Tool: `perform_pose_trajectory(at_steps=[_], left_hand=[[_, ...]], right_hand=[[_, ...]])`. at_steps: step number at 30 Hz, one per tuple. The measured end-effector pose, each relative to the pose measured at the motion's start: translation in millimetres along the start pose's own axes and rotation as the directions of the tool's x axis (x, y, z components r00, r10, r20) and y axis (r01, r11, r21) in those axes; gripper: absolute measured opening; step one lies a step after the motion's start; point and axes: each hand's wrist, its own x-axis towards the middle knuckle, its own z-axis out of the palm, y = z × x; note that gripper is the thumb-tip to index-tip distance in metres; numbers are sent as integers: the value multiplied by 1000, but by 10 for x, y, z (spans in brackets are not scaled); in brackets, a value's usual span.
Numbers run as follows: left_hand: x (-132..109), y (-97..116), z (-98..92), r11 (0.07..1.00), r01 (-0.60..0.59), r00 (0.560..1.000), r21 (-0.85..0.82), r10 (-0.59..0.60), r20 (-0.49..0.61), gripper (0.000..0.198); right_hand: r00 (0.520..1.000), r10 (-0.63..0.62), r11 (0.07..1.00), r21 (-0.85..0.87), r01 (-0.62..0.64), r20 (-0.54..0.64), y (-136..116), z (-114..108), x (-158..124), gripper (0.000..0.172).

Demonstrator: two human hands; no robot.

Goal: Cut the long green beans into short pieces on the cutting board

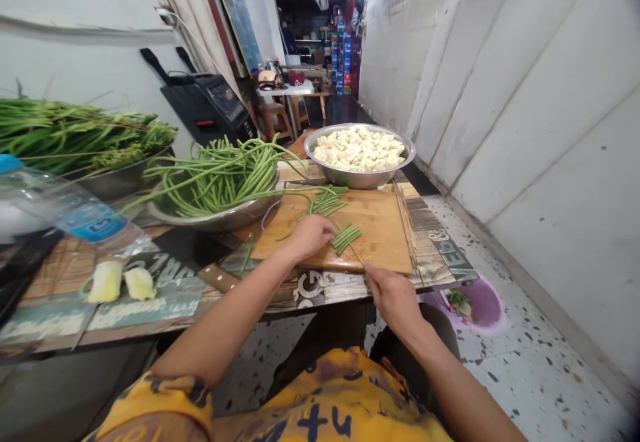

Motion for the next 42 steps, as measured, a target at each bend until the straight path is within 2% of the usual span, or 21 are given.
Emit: perform_pose_trajectory(at_steps=[8, 14, 27, 30, 33, 38, 42], left_hand=[[-17, 104, -55, 999, -17, 998, 34, 15, 60, 18], [-47, 106, -22, 999, -31, 999, -14, 32, 40, 10], [-85, 238, -5, 996, -51, 999, 76, 50, 19, 8], [18, 166, -66, 994, 15, 996, 109, -5, -94, 11], [203, 40, -108, 972, 83, 978, 219, -37, -206, 17], [454, -90, -30, 893, 105, 990, 438, -52, -133, 23], [491, -91, 23, 879, 85, 992, 470, -31, -121, 25]], right_hand=[[1000, -1, 1000, 7, 1, 10, -3, -3, 6, 31], [1000, -8, 1000, 4, 8, 5, 2, -8, 22, 31], [999, 9, 1000, 0, -9, 31, 3, -17, 13, 32], [999, 17, 1000, 0, -17, 45, -2, -32, 6, 32], [998, 22, 1000, -7, -21, 51, -10, -43, 0, 31], [999, 20, 1000, -12, -20, 30, -6, -45, -4, 31], [1000, 25, 1000, -7, -25, -4, 21, -50, -21, 31]])
